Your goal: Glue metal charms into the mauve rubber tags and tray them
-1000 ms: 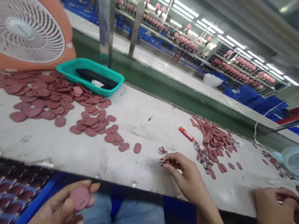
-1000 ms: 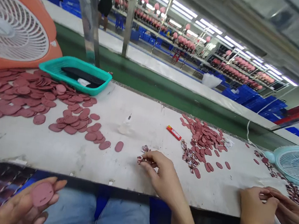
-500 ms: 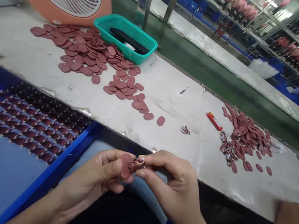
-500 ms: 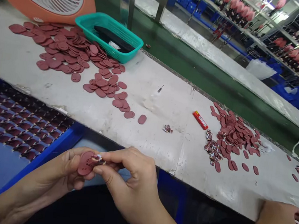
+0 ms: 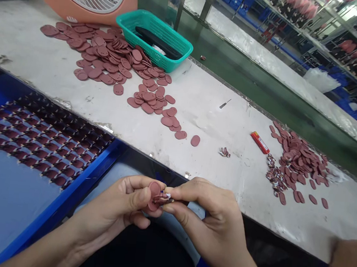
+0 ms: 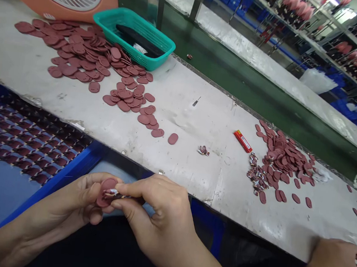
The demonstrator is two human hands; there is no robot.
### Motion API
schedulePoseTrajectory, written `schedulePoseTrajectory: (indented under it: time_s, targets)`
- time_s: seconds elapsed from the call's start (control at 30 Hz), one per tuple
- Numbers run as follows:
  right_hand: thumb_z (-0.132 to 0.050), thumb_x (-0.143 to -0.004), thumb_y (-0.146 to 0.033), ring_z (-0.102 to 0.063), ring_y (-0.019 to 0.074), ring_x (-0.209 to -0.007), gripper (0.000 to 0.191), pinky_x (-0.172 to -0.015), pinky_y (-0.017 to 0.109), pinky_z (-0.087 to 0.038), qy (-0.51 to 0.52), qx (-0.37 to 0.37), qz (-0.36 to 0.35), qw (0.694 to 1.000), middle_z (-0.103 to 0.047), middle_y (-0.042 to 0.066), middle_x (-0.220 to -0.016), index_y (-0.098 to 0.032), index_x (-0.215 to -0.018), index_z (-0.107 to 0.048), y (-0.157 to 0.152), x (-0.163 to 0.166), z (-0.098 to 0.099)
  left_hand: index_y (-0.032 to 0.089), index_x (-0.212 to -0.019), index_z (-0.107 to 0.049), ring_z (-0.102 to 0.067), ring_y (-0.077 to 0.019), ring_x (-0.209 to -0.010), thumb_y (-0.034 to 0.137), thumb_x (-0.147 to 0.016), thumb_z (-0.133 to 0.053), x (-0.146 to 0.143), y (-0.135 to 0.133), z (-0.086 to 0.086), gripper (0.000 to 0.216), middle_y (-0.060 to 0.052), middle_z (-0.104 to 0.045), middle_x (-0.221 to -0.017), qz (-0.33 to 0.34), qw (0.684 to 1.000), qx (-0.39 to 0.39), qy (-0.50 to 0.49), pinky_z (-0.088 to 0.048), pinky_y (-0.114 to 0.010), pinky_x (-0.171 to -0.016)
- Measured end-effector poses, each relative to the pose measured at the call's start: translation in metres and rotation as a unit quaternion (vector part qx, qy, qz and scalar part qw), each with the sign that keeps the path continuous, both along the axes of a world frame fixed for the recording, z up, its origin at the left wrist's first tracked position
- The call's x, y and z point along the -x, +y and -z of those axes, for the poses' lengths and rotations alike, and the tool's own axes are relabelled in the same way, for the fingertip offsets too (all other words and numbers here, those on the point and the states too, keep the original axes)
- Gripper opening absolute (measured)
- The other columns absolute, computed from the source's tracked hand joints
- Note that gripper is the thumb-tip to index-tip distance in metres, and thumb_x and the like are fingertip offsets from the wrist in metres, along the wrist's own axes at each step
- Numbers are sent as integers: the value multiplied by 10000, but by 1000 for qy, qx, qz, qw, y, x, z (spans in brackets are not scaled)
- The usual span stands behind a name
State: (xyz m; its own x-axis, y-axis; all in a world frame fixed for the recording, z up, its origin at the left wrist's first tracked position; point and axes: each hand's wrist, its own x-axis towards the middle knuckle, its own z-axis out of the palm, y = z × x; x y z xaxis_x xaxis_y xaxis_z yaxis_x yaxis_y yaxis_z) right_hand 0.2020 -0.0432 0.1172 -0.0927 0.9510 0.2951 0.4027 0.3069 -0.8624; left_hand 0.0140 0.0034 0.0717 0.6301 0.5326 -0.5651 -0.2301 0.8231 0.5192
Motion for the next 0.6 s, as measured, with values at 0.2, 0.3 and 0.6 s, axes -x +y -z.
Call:
schedulePoseTrajectory:
  time_s: [0.2, 0.3, 0.6]
  targets:
    - [-751, -885, -93, -731, 105, -757, 137, -753, 225, -572, -23, -10, -34, 999, -795, 9, -864, -155, -1004, -724, 1, -4, -1, 192, -776, -811, -585, -87, -577, 469, -627, -957, 0, -2, 6, 347, -9, -658, -642, -12, 1000, 4, -9, -474, -102, -474]
    - [-739, -891, -90, -732, 110, -768, 149, -767, 236, -581, -43, -13, -39, 998, -794, 6, -875, -162, -1019, -713, 2, -5, -1, 187, -762, -811, -584, -89, -588, 457, -628, -959, -1, -2, 6, 336, -16, -666, -651, -16, 1000, 6, -9, -473, -109, -494]
    - [-705, -901, -66, -748, 133, -769, 199, -742, 263, -601, -58, -34, -56, 996, -796, 13, -892, -188, -1058, -693, 3, -2, 2, 195, -765, -819, -589, -94, -588, 453, -591, -975, -3, -4, 0, 348, -10, -685, -643, -37, 999, 28, 7, -481, -128, -526]
